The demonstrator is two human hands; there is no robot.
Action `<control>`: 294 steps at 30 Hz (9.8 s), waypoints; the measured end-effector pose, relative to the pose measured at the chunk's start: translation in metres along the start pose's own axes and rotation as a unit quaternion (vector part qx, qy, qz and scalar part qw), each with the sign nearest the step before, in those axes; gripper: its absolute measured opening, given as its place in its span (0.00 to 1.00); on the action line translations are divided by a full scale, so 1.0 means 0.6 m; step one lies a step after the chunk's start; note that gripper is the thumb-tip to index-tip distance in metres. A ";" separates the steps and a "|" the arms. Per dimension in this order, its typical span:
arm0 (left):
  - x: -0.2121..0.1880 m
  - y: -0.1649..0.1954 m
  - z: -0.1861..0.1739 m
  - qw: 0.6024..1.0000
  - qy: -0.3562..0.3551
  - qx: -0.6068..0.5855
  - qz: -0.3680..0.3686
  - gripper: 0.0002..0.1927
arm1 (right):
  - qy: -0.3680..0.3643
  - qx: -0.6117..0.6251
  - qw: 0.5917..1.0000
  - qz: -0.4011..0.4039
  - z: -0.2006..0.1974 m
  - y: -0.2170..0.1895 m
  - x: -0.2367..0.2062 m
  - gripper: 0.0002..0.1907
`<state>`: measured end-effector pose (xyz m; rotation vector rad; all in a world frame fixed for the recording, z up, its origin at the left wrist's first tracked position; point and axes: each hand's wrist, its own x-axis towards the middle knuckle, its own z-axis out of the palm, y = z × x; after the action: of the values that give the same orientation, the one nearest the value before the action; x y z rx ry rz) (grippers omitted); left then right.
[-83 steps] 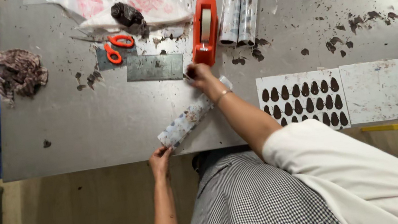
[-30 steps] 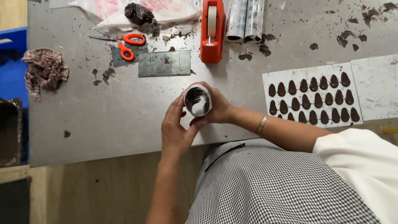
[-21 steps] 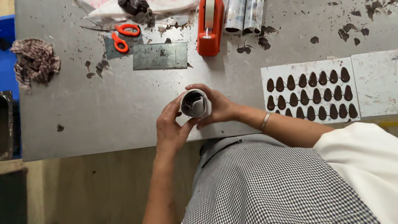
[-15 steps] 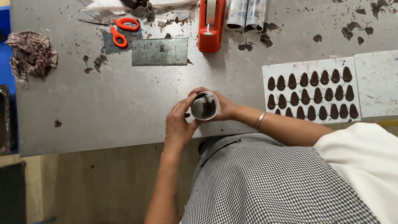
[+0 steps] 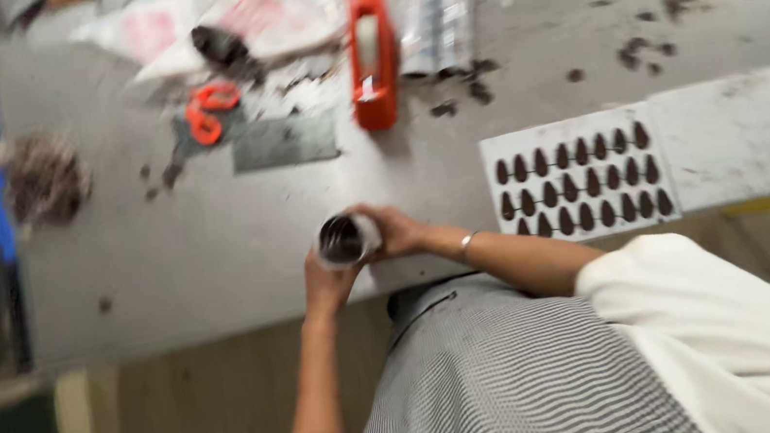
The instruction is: The person pipes teardrop-shaped chocolate onto sheets of paper using a piping bag, then rolls the filled sheets into cylinders and secures them with tape. The person repeats the process with a second sheet, piping more chocolate and rolling it up.
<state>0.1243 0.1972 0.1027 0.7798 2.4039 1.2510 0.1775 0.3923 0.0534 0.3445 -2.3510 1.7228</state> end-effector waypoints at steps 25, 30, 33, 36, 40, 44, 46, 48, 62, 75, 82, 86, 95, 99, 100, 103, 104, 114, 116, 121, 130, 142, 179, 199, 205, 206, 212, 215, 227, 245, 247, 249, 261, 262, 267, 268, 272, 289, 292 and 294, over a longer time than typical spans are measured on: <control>-0.053 0.113 -0.034 0.977 -0.114 0.151 -0.093 0.37 | 0.412 -0.115 0.783 0.451 -0.520 0.105 0.119 0.41; -0.053 0.125 -0.043 0.971 -0.116 0.205 -0.039 0.35 | 0.314 -0.197 0.763 0.530 -0.525 0.087 0.152 0.39; -0.047 0.134 -0.042 0.976 -0.101 0.191 0.033 0.34 | 0.332 -0.242 0.811 0.416 -0.552 0.068 0.110 0.39; -0.041 0.130 -0.033 0.981 -0.109 0.161 0.024 0.33 | 0.331 -0.234 0.891 0.205 -0.564 0.029 -0.024 0.32; -0.011 0.092 0.020 0.975 -0.153 0.137 0.086 0.32 | 0.323 -0.433 0.825 0.165 -0.555 -0.082 -0.327 0.29; 0.056 0.042 0.122 0.959 -0.195 0.116 0.168 0.32 | 0.482 -0.369 0.752 0.258 -0.463 -0.221 -0.599 0.17; 0.093 0.032 0.174 0.948 -0.202 0.148 0.196 0.34 | 0.482 -0.357 0.706 0.376 -0.389 -0.293 -0.692 0.16; 0.134 0.040 0.217 0.932 -0.187 0.218 0.221 0.38 | 0.423 -0.412 0.704 0.394 -0.328 -0.349 -0.753 0.16; 0.140 0.053 0.279 0.897 -0.206 0.383 0.076 0.38 | 0.269 -0.407 0.804 0.339 -0.516 -0.216 -0.762 0.17; -0.303 -0.050 -0.146 0.713 0.566 0.241 -0.336 0.17 | 0.086 -0.232 0.947 0.204 -0.547 -0.155 -0.482 0.19; -0.327 -0.150 -0.276 0.778 0.560 0.241 -0.154 0.08 | -0.239 -0.228 0.944 0.015 -0.255 -0.115 -0.158 0.30; -0.202 -0.244 -0.305 0.824 0.544 0.154 -0.044 0.09 | -0.298 -0.426 0.854 -0.011 -0.100 -0.042 0.108 0.49; 0.039 -0.354 -0.386 0.930 0.335 0.134 -0.076 0.09 | -0.261 -0.552 0.781 0.132 0.022 0.095 0.369 0.40; 0.219 -0.389 -0.429 0.923 0.368 0.115 -0.008 0.07 | -0.144 -0.548 0.819 0.093 0.029 0.092 0.352 0.31; 0.260 -0.390 -0.432 0.921 0.379 0.092 0.003 0.07 | -0.096 -0.539 0.832 0.087 0.029 0.085 0.353 0.29; 0.358 -0.363 -0.417 0.928 0.353 0.110 0.051 0.06 | -0.053 -0.477 0.854 0.202 0.030 0.043 0.339 0.28; 0.384 -0.349 -0.409 0.933 0.338 0.111 0.062 0.07 | -0.043 -0.466 0.874 0.132 0.032 0.025 0.322 0.26; 0.731 -0.166 -0.311 0.939 0.195 0.152 0.238 0.08 | -0.009 -0.473 0.856 0.208 0.064 -0.052 0.056 0.34; 0.811 -0.128 -0.282 0.946 0.200 0.139 0.217 0.12 | -0.008 -0.422 0.866 0.267 0.060 -0.044 0.051 0.34; 0.976 -0.077 -0.213 0.942 0.081 0.290 0.146 0.16 | 0.016 -0.315 0.872 0.374 0.052 -0.010 0.049 0.30; 1.121 -0.094 -0.122 0.910 -0.079 0.405 0.033 0.19 | -0.067 -0.244 0.847 0.468 0.066 0.052 0.007 0.24; 1.138 -0.127 -0.122 0.888 -0.043 0.445 0.108 0.12 | -0.115 -0.198 0.831 0.507 0.024 -0.037 0.088 0.36; 1.101 -0.172 -0.059 0.816 0.147 0.469 0.304 0.06 | -0.016 -0.247 0.850 0.466 0.058 -0.028 0.086 0.34; 1.039 -0.156 -0.202 0.783 0.200 0.435 0.397 0.11 | 0.052 -0.295 0.887 0.351 0.081 0.001 0.067 0.14; 1.099 -0.031 -0.385 0.803 0.327 0.232 0.441 0.06 | 0.058 -0.324 0.890 0.316 0.059 -0.019 0.093 0.21; 1.093 -0.007 -0.416 0.801 0.314 0.243 0.449 0.05 | 0.058 -0.322 0.887 0.326 0.058 -0.017 0.093 0.22; 0.967 0.060 -0.532 0.919 0.275 -0.053 0.277 0.08 | 0.043 -0.348 0.875 0.333 0.059 0.014 0.079 0.21; 0.900 0.000 -0.545 0.928 0.221 -0.234 0.187 0.09 | 0.055 -0.356 0.894 0.265 0.064 0.028 0.067 0.20; 0.258 -0.366 -0.573 0.970 0.221 -0.062 -0.082 0.15 | -0.041 -0.407 0.865 0.289 0.089 -0.112 -0.275 0.28; -0.126 0.010 -0.611 0.873 -0.035 0.486 0.010 0.14 | 0.090 -0.233 0.967 0.051 -0.217 -0.184 -0.060 0.13; -0.160 0.033 -0.608 0.866 -0.022 0.498 0.021 0.14 | -0.081 -0.392 0.915 0.041 -0.184 -0.165 -0.131 0.24; -0.197 0.062 -0.591 0.858 0.010 0.511 0.046 0.17 | -0.257 -0.466 0.844 0.063 -0.129 -0.140 -0.194 0.20; -0.433 0.087 -0.553 0.751 0.071 0.656 -0.023 0.16 | -0.026 -0.557 0.786 -0.268 0.009 -0.064 0.170 0.03; -0.466 0.064 -0.564 0.751 0.074 0.656 -0.034 0.16 | -0.080 -0.521 0.802 -0.280 0.032 -0.084 0.102 0.05; -0.526 0.010 -0.563 0.709 0.073 0.699 -0.061 0.14 | -0.175 -0.449 0.833 -0.273 0.099 -0.118 -0.014 0.16; -0.496 0.003 -0.543 0.704 0.077 0.703 -0.062 0.13 | -0.176 -0.471 0.836 -0.222 0.090 -0.104 0.047 0.16; -0.312 0.007 -0.472 0.794 0.102 0.598 0.045 0.09 | -0.071 -0.167 0.963 0.197 -0.007 -0.087 0.266 0.15; 0.030 -0.030 -0.009 0.970 0.018 0.175 0.167 0.34 | 0.402 0.437 0.738 0.321 -0.012 -0.053 -0.237 0.20; -0.048 -0.095 0.002 0.939 -0.107 0.307 0.113 0.39 | 0.422 0.384 0.746 0.344 -0.013 -0.049 -0.258 0.20; -0.073 -0.127 0.010 0.928 -0.105 0.338 0.119 0.36 | 0.421 0.275 0.757 0.417 -0.030 -0.055 -0.273 0.20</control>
<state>0.1380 0.1394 0.0376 1.3459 2.6114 0.3336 0.3437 0.4107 0.0397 -1.3350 -1.2952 2.1778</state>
